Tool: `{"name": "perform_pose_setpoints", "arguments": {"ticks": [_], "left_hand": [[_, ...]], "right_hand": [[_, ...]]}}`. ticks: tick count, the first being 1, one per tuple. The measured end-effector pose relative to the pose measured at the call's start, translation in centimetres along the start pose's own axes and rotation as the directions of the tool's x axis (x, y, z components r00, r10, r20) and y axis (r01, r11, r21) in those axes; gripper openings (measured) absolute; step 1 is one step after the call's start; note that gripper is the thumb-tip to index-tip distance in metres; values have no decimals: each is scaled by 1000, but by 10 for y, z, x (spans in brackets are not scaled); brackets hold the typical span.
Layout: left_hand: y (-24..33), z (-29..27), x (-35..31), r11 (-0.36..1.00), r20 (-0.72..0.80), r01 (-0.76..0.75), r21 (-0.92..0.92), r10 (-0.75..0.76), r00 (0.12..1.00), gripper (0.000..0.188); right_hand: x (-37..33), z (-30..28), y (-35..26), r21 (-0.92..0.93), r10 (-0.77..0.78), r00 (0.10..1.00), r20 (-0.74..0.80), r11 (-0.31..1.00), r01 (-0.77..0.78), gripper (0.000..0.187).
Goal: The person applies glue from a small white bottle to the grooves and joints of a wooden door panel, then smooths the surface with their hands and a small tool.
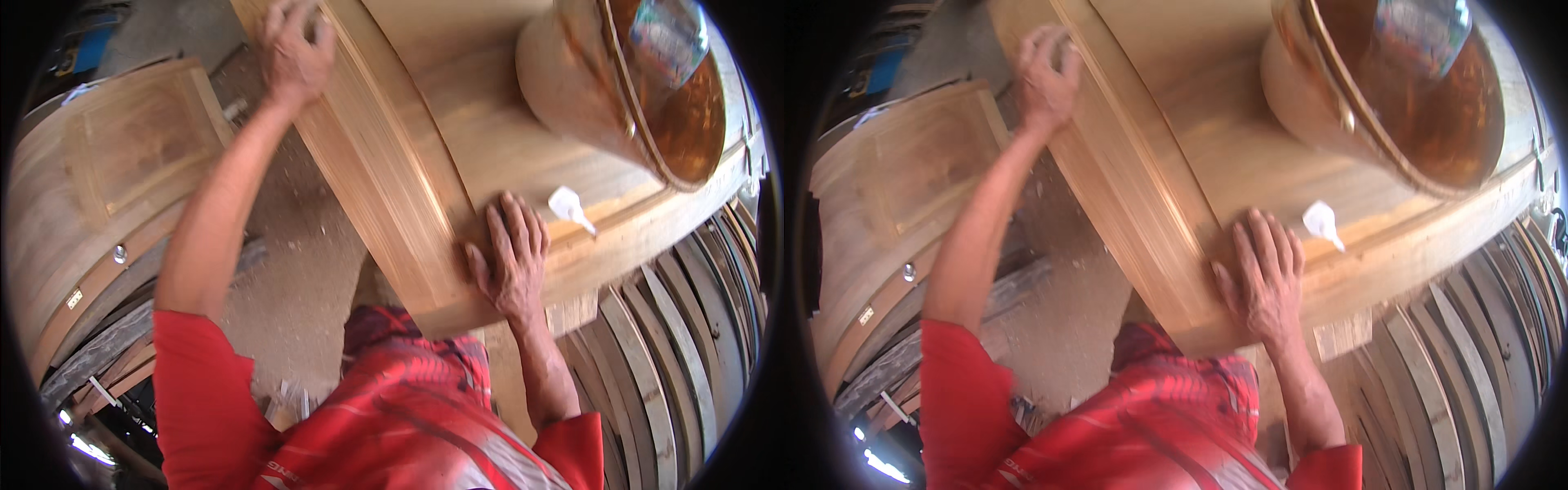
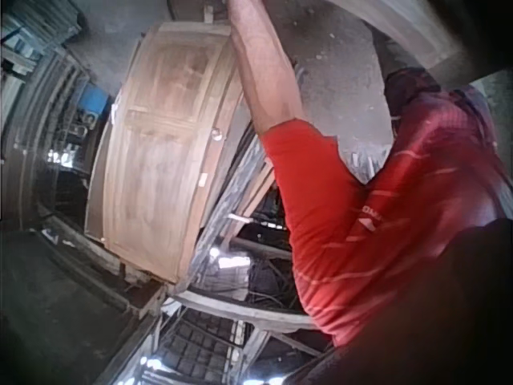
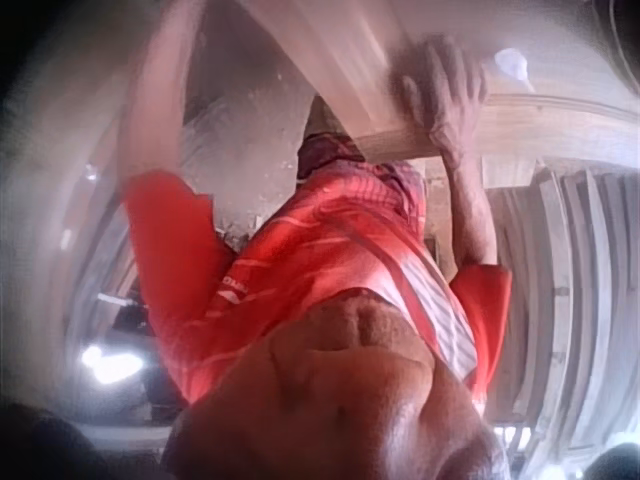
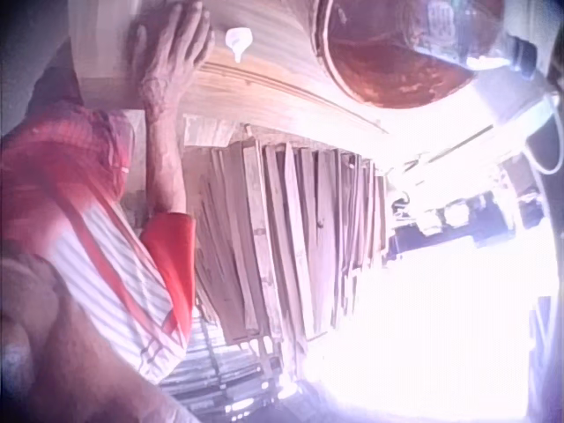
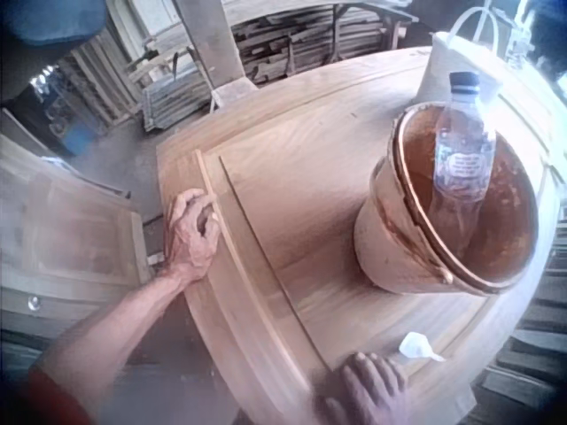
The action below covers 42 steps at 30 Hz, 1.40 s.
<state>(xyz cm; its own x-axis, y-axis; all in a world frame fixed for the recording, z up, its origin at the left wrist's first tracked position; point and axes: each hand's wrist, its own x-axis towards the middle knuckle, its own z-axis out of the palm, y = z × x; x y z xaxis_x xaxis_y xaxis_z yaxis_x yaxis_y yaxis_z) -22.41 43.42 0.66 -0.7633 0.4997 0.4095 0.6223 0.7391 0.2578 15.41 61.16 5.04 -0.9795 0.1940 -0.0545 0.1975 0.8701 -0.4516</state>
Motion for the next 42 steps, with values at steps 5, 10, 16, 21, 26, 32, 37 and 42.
{"name": "perform_pose_setpoints", "arguments": {"ticks": [5, 10, 16, 21, 26, 32, 37, 42], "left_hand": [[23, -12, 5, 993, 11, 40, -109, -39, 999, 32], [19, -6, 8, 991, 0, 20, -133, -20, 1000, 33], [9, -6, 5, 998, -11, -18, -56, 18, 1000, 36], [11, -6, 4, 998, -10, -30, -47, 29, 1000, 39], [6, -6, 1, 997, 29, 21, -72, -19, 999, 41], [2, -7, 4, 992, 47, 32, -125, -27, 999, 42], [6, -14, 6, 980, 97, 88, -176, -72, 993, 46], [6, -19, 8, 974, 119, 93, -205, -69, 990, 50]], "right_hand": [[4, -2, 3, -10, -21, 1000, -19, 1000, 20, 61], [1, 3, 5, -42, -11, 1000, -17, 999, 10, 60], [1, 1, 4, -26, -13, 1000, -6, 1000, 13, 60], [-1, 2, 5, -38, -17, 1000, -7, 999, 17, 60], [-2, 1, 4, -61, -12, 1000, 8, 998, 12, 58], [0, 3, 6, -80, -28, 1000, 7, 996, 28, 58], [-2, 2, 6, -65, -18, 999, 45, 998, 21, 63], [-8, 2, 8, -82, -18, 999, 48, 996, 21, 73]]}}
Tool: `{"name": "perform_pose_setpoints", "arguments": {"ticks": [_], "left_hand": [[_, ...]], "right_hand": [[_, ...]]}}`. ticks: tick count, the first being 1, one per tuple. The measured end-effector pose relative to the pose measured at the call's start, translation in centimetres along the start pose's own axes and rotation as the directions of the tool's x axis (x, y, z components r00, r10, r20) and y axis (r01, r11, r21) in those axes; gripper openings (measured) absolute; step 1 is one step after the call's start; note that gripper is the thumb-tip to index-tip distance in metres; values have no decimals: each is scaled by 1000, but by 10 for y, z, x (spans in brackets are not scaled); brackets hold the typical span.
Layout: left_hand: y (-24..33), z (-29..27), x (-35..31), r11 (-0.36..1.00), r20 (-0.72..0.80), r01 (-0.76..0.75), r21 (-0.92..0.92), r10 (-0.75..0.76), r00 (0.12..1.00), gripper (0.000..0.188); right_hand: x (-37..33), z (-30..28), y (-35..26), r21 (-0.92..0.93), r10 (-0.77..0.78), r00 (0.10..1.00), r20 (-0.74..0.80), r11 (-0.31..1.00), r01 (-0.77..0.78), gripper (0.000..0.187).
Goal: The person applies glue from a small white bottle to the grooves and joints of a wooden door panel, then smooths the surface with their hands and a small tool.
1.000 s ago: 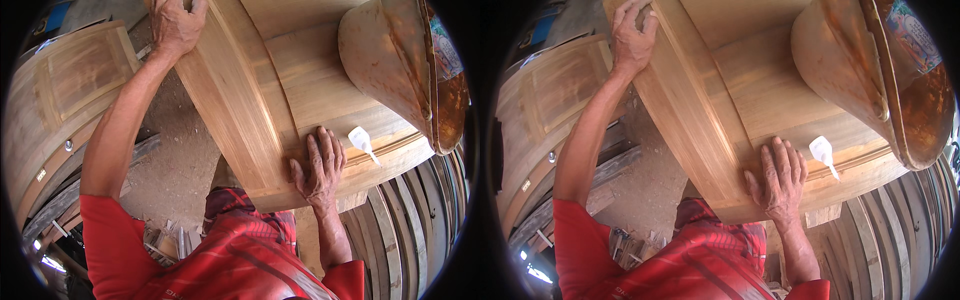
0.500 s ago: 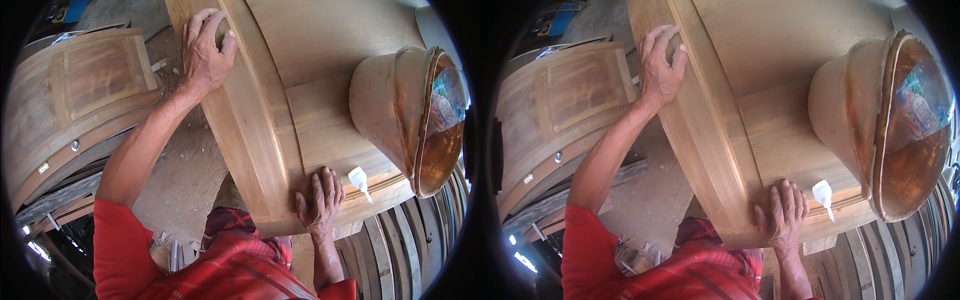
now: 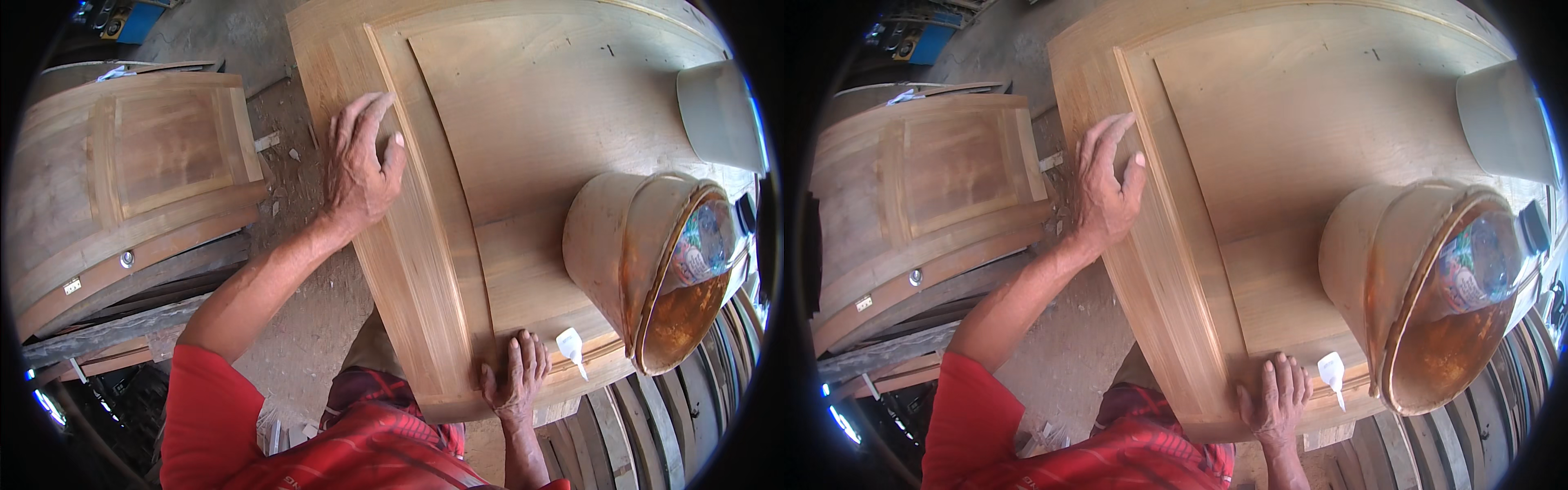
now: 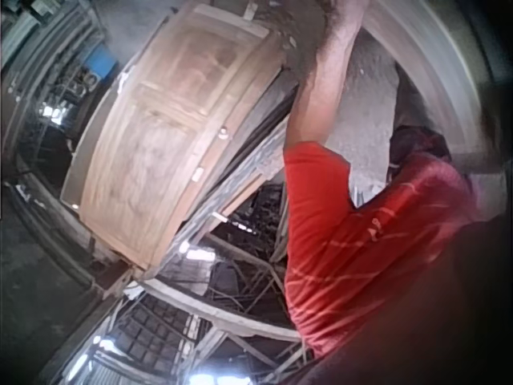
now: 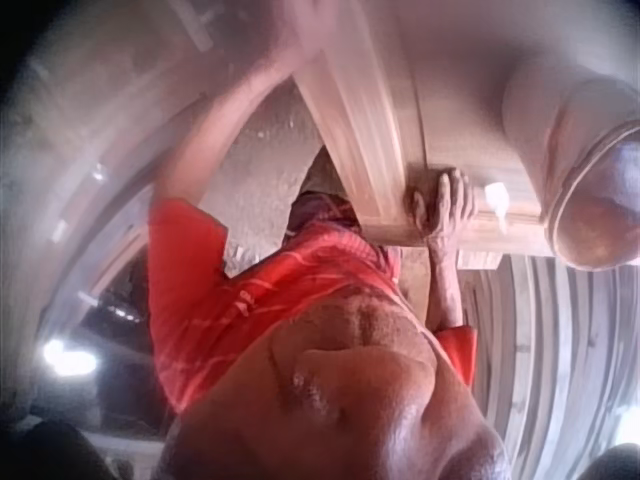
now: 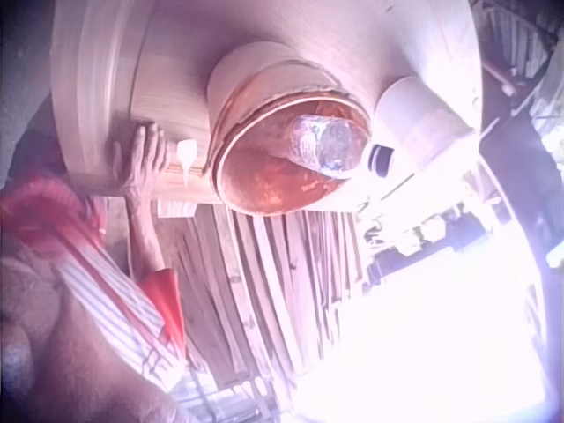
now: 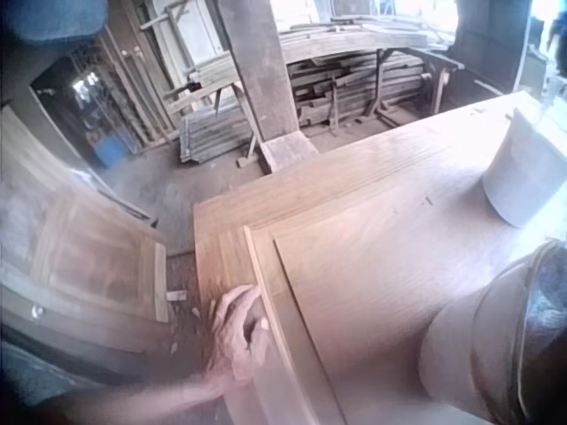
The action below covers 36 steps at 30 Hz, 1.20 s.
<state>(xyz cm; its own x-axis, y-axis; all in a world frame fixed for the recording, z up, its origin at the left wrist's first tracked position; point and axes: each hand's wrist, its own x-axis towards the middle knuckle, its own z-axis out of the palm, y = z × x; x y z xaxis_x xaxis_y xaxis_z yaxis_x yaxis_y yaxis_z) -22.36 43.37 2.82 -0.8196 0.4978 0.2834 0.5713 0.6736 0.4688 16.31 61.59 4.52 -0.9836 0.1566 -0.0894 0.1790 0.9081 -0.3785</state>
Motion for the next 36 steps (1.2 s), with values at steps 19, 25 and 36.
{"name": "perform_pose_setpoints", "arguments": {"ticks": [19, 25, 36], "left_hand": [[-13, -1, -4, 961, 41, -46, -274, 60, 997, 57], [-12, -9, -5, 958, 53, -56, -281, 74, 996, 60], [-26, -13, 3, 904, 110, -32, -426, 87, 990, 56]], "right_hand": [[-5, 6, -1, -100, 63, 998, 19, 993, -60, 72], [-3, 5, -5, -119, 80, 996, 33, 990, -76, 69], [3, 1, -20, -166, 153, 985, 78, 976, -139, 77]]}}
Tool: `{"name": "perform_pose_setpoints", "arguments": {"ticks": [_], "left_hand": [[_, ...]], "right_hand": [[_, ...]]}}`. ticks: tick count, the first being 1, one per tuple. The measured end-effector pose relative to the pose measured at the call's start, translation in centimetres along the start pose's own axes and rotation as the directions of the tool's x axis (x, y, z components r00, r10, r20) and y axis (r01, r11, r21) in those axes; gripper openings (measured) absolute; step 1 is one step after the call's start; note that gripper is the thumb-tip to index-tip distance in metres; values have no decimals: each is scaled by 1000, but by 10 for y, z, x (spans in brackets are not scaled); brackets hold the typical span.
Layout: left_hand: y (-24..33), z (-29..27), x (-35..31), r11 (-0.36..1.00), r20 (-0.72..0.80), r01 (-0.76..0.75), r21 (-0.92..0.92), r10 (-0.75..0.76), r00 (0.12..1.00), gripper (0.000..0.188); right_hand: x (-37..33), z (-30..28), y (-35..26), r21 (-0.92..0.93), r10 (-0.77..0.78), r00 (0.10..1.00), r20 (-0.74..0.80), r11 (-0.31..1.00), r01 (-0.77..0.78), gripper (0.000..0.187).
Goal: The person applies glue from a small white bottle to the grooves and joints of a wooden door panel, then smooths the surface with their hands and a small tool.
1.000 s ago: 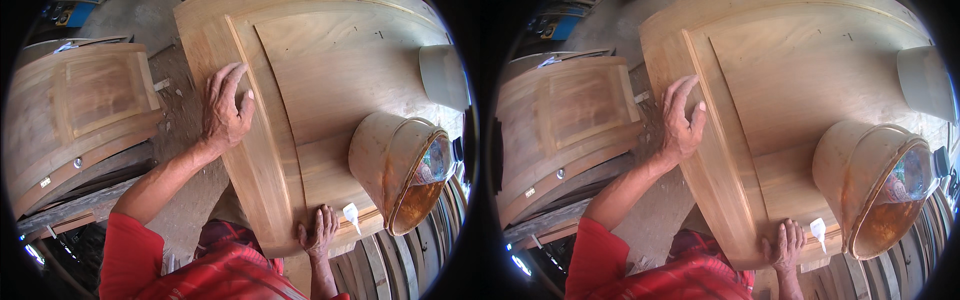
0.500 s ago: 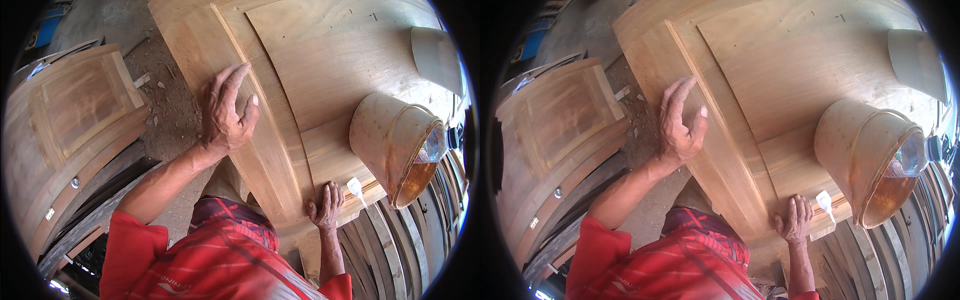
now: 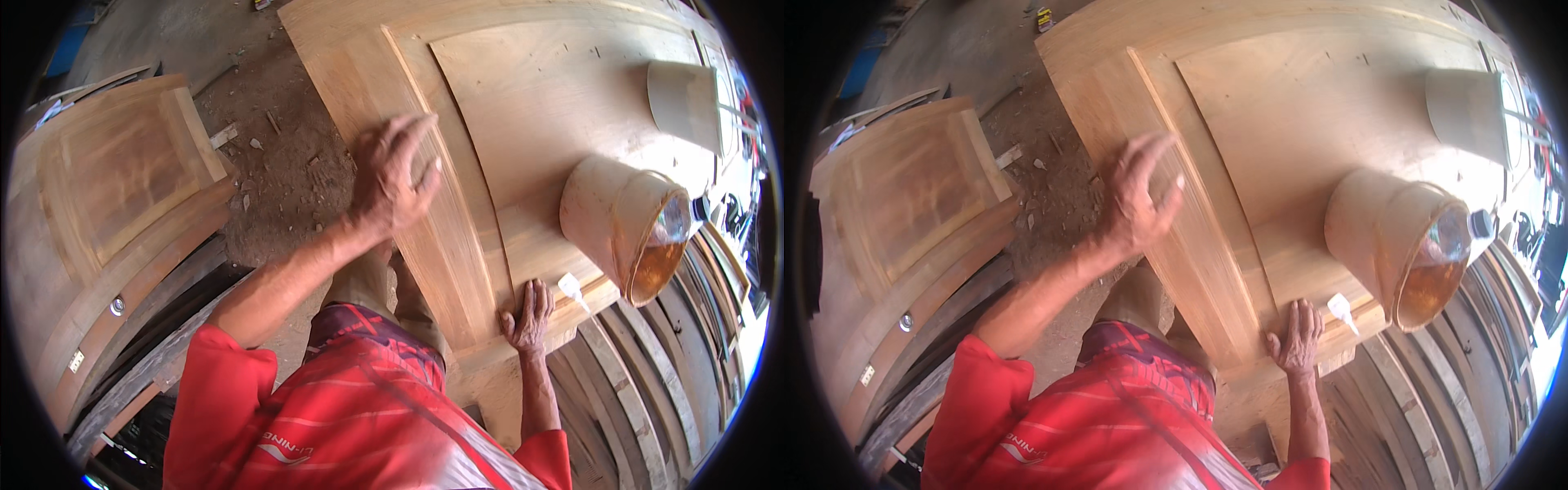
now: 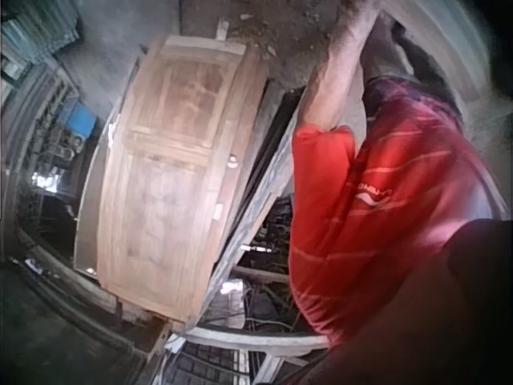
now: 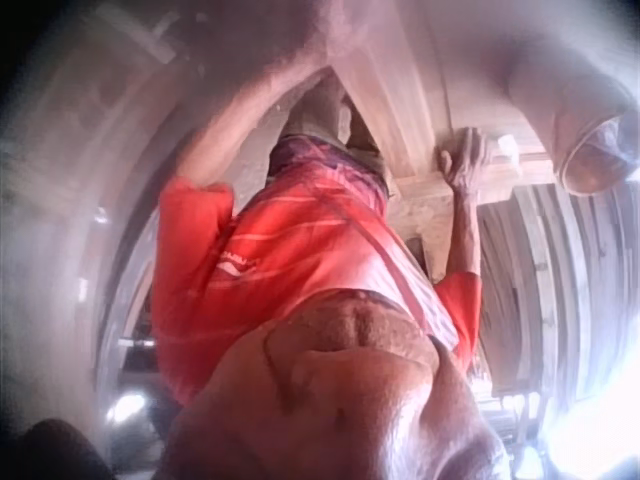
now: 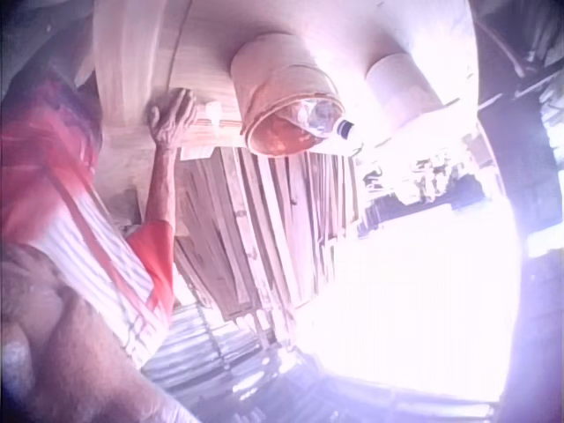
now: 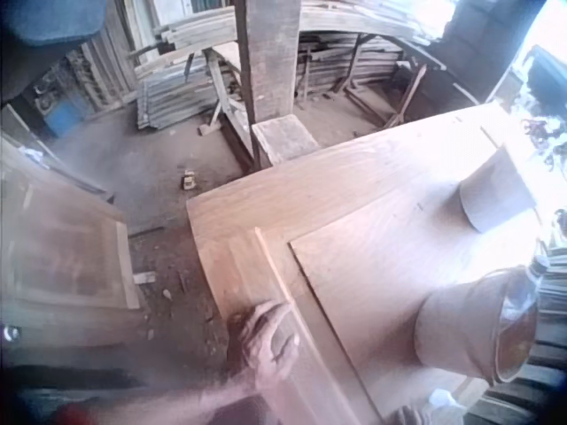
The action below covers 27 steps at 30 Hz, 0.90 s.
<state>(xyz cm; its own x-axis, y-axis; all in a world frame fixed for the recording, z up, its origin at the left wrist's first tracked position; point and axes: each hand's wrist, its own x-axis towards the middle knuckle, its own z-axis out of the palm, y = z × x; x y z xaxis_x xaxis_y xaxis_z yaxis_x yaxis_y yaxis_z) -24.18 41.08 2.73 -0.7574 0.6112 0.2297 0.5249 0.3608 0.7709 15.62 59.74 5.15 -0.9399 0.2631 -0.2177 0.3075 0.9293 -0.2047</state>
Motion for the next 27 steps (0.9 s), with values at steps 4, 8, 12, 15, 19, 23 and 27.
{"name": "perform_pose_setpoints", "arguments": {"ticks": [4, 8, 12, 15, 19, 23, 27], "left_hand": [[-46, -25, 51, 952, -44, -147, 270, 165, 985, 49], [-69, -30, 84, 895, -113, -110, 433, 174, 978, 45], [-71, -27, 86, 862, -159, -118, 493, 222, 962, 42], [-76, -24, 86, 847, -161, -104, 522, 217, 963, 40], [-76, -20, 88, 804, -173, -53, 592, 191, 966, 41], [-84, -21, 86, 800, -167, -63, 597, 200, 965, 42], [-78, -20, 86, 800, -173, -2, 600, 133, 976, 42]], "right_hand": [[6, -2, -3, -2, 2, 1000, -30, 1000, -2, 75], [10, -4, -6, 27, 40, 998, -43, 999, -39, 74], [14, -7, -8, 62, 28, 996, -80, 998, -23, 72], [13, -11, -10, 102, 46, 992, -116, 994, -34, 71], [10, -9, -13, 126, 107, 980, -166, 988, -87, 68], [12, -11, -20, 145, 147, 965, -217, 982, -117, 65], [9, -11, -21, 162, 155, 958, -241, 980, -117, 61]]}}
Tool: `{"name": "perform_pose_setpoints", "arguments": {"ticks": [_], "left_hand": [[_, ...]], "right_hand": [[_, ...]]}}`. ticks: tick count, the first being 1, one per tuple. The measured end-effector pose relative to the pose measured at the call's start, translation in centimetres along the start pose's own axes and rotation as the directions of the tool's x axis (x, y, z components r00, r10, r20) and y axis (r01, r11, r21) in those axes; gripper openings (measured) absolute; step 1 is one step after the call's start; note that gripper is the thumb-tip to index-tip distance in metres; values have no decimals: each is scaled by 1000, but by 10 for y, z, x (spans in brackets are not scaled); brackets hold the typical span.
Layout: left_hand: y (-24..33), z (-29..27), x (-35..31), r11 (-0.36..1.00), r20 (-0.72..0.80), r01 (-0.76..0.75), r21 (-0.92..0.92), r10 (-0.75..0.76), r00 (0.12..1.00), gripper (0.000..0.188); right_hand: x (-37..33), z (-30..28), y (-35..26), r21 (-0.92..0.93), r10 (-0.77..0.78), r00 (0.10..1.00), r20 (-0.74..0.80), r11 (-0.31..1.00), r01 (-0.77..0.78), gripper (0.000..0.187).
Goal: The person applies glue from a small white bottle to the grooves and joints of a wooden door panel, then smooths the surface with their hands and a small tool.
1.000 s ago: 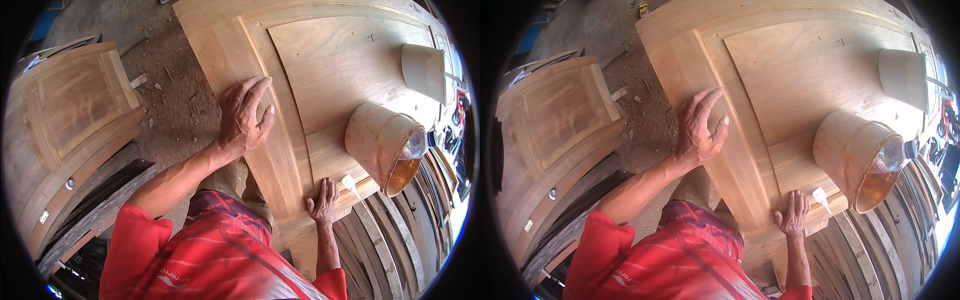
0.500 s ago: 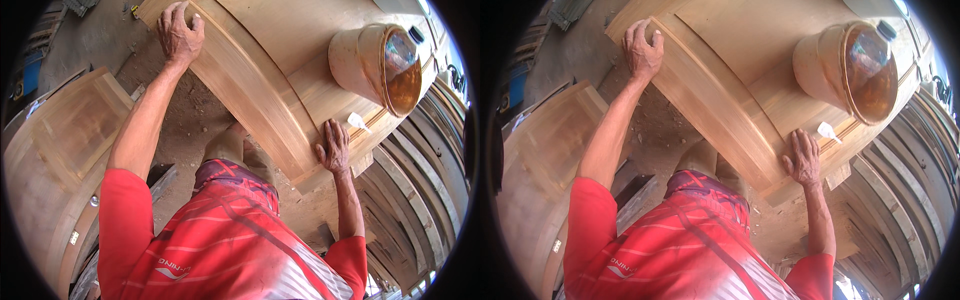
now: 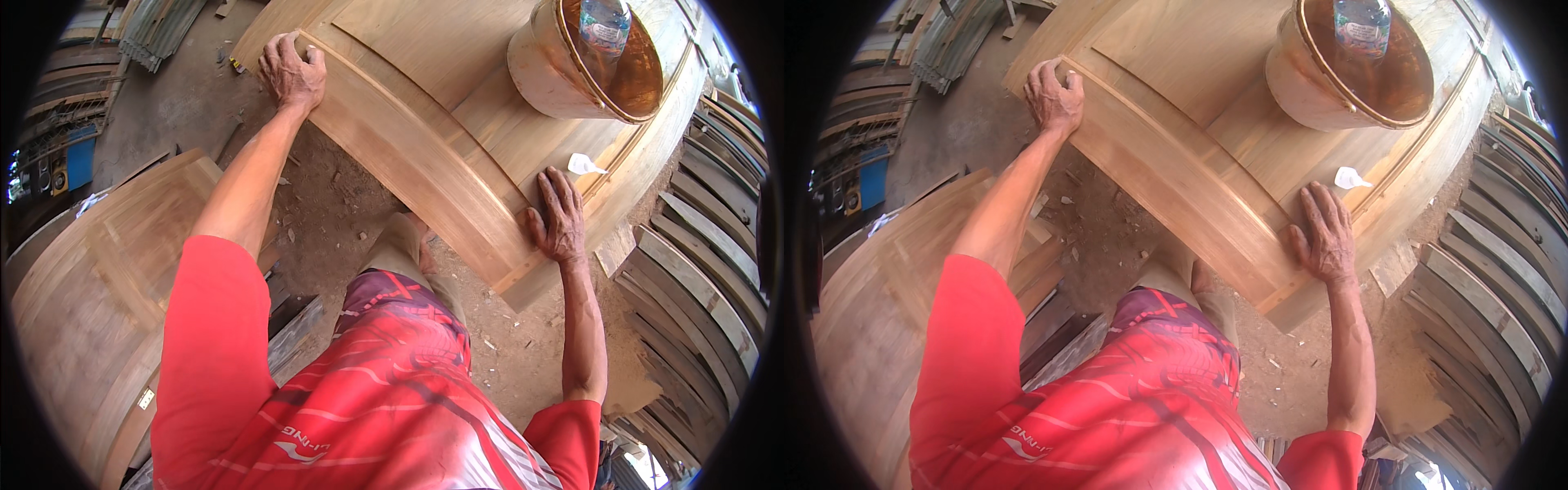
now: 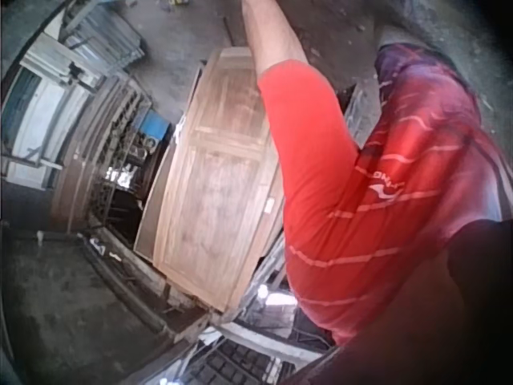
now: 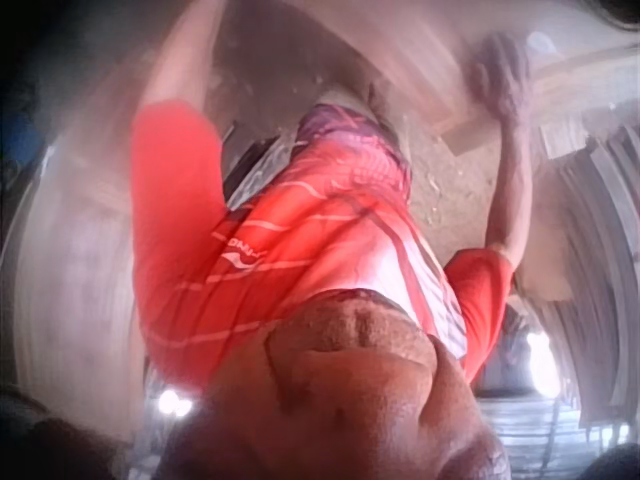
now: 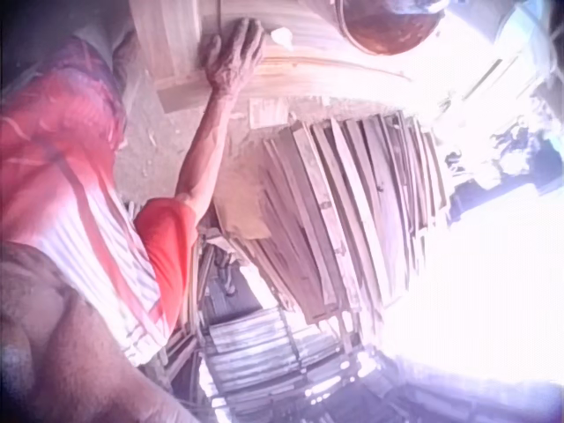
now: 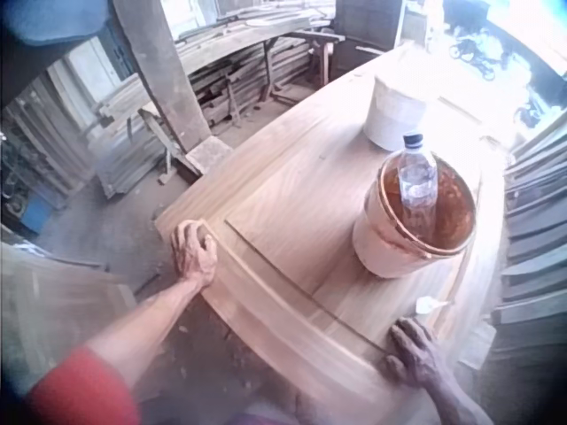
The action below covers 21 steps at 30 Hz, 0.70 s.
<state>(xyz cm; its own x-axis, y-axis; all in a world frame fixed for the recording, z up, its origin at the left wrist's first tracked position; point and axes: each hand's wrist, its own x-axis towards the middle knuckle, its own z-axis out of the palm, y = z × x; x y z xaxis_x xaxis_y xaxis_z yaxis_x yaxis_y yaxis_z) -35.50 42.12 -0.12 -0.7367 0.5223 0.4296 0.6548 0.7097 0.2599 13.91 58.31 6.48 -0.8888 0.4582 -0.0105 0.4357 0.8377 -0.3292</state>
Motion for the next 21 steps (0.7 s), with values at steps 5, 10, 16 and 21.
{"name": "perform_pose_setpoints", "arguments": {"ticks": [5, 10, 16, 21], "left_hand": [[-7, 5, 0, 1000, -11, 1, -15, -1, 1000, 43], [-6, 6, 1, 1000, -10, -9, -21, 8, 1000, 44], [-4, 4, 0, 1000, 1, 5, -18, -5, 1000, 44], [-4, 2, 0, 1000, 24, 8, 9, -8, 1000, 43]], "right_hand": [[3, 1, 0, -12, -7, 1000, -16, 1000, 7, 60], [3, 2, 1, -24, -2, 1000, -24, 1000, 1, 60], [3, 1, 1, -17, 10, 1000, -4, 1000, -10, 60], [2, 3, 1, -39, 14, 1000, 8, 999, -14, 59]]}}
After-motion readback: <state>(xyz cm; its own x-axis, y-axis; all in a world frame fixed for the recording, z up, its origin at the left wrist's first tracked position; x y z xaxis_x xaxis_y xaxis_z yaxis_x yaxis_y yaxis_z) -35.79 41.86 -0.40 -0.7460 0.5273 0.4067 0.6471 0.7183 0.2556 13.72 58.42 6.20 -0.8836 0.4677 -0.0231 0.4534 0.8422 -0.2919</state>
